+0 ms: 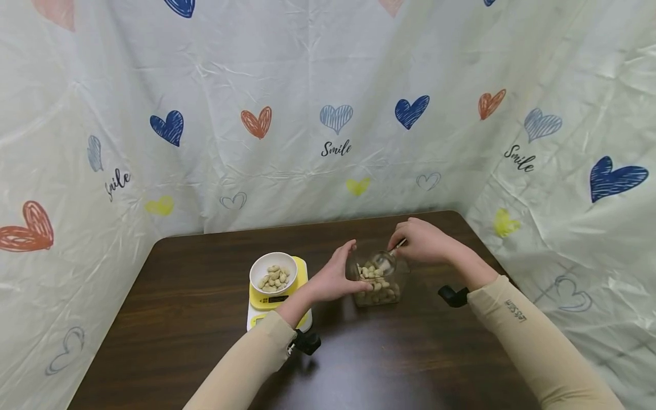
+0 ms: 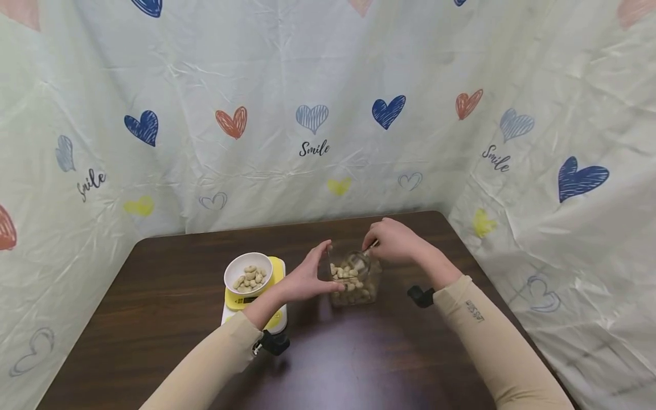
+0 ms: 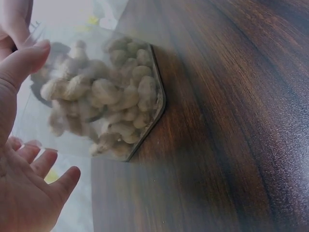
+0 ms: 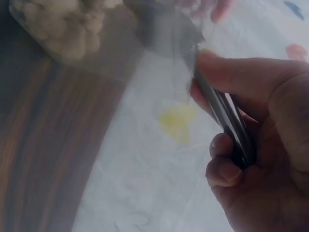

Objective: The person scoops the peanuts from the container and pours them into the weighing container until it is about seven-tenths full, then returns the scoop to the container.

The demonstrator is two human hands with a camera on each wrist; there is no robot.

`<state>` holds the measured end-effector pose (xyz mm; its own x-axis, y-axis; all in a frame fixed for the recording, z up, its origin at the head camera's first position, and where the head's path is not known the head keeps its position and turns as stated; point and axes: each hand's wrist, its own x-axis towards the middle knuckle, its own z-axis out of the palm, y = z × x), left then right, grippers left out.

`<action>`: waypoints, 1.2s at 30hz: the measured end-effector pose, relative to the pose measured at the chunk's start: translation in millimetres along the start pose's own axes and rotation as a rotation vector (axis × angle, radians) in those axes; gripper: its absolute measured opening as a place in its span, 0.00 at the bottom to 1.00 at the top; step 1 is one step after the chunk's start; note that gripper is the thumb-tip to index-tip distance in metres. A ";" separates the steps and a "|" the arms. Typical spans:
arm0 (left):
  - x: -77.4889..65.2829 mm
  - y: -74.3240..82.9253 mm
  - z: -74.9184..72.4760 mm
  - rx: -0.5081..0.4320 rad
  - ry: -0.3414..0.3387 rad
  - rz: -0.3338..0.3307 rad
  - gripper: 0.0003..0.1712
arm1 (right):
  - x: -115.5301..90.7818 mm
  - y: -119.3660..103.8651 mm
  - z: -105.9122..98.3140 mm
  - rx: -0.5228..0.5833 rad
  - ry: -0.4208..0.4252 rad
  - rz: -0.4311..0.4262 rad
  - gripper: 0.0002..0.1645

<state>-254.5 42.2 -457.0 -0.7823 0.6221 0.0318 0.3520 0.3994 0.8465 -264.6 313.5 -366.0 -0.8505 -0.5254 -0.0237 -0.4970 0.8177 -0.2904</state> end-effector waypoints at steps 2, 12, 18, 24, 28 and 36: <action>-0.5 0.5 -0.3 0.002 0.003 0.005 0.66 | -1.8 4.5 -3.4 0.052 -0.005 0.021 0.07; 0.3 0.4 0.3 0.004 0.005 0.008 0.67 | -2.9 18.8 -17.0 0.255 -0.109 0.134 0.09; 1.3 -0.6 1.1 0.003 0.012 0.016 0.66 | 1.6 25.2 -17.8 0.349 -0.113 0.131 0.11; 1.8 -1.7 0.7 0.012 0.017 0.017 0.66 | 6.3 30.2 -15.6 0.373 -0.136 0.120 0.13; 0.6 -1.1 0.4 0.011 0.015 0.018 0.66 | 5.0 33.2 -16.7 0.383 -0.122 0.130 0.12; -0.5 1.0 0.0 0.018 0.014 0.007 0.65 | 1.0 35.2 -20.0 0.415 -0.089 0.123 0.15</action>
<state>-253.7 42.3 -456.2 -0.7872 0.6151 0.0449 0.3660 0.4072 0.8368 -286.4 346.5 -357.1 -0.8719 -0.4631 -0.1594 -0.2663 0.7214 -0.6393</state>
